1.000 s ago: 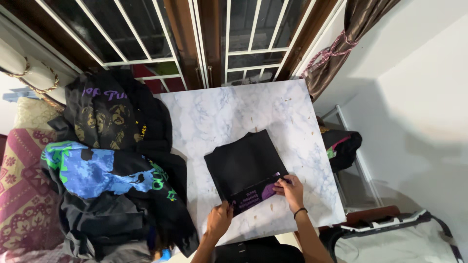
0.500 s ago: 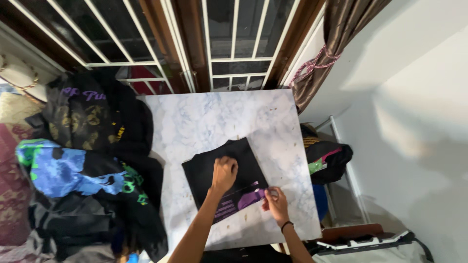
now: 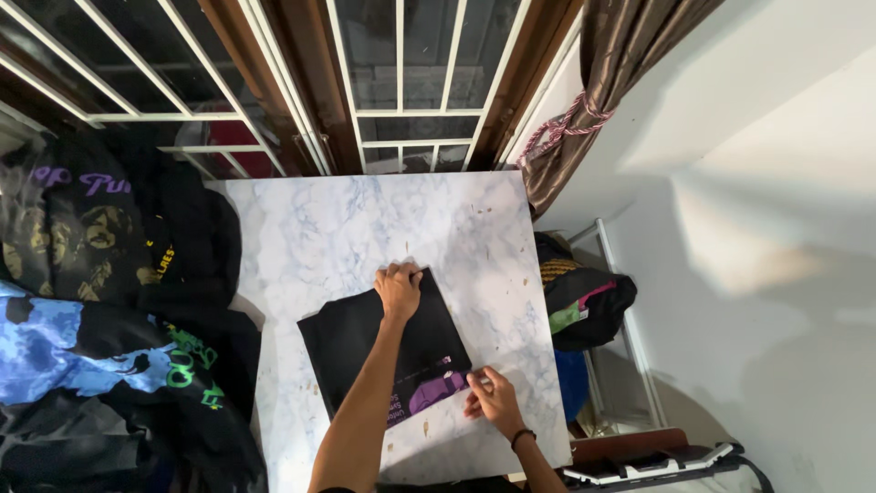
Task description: The person folds a black t-shirt on a marble-patterned table. They smooth the fabric, fold the sleeves inward, fold the bottom up, and then fold the shirt in half. Finally, they place the folded shirt into an open suitcase.
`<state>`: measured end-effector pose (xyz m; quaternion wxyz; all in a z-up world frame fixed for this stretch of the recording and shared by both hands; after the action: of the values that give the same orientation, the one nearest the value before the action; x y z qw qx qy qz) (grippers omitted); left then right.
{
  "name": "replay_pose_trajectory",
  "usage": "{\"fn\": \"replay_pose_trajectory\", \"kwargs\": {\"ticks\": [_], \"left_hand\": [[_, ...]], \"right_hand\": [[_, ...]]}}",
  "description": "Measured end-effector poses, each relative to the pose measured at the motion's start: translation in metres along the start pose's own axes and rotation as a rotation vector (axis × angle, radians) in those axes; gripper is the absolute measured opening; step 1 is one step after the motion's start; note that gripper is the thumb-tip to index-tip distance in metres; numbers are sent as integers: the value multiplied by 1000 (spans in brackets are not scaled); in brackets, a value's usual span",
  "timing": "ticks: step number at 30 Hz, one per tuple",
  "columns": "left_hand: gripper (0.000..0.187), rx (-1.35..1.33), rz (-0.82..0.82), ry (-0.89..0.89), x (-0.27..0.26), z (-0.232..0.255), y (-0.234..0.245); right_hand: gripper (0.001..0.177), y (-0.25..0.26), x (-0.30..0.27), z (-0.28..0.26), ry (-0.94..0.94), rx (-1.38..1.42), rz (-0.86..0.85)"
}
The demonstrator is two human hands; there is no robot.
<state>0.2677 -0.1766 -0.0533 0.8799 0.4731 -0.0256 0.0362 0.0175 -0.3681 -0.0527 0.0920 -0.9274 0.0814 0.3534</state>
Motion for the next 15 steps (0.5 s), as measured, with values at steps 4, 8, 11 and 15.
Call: {"fn": "replay_pose_trajectory", "kwargs": {"ticks": [4,8,11,15], "left_hand": [[15,34,63,32,0,-1,-4],[15,84,84,4,-3,3,-5],[17,61,69,-30,-3,9,4],[36,15,168,-240,-23,28,32]], "right_hand": [[26,0,4,5,76,-115,41],[29,-2,2,1,134,-183,61],[28,2,8,2,-4,-33,51],[29,9,12,5,-75,19,6]]}}
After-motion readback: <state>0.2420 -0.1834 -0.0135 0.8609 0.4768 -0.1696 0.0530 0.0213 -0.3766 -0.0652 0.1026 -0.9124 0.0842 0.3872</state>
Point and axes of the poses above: each hand's wrist, its own x-axis towards the middle knuckle, its own y-axis out of the back of the hand, z = x × y, the point moved 5 cm from there along x, towards the middle knuckle, and after that the axes turned 7 degrees about x, right-handed, at the moved point
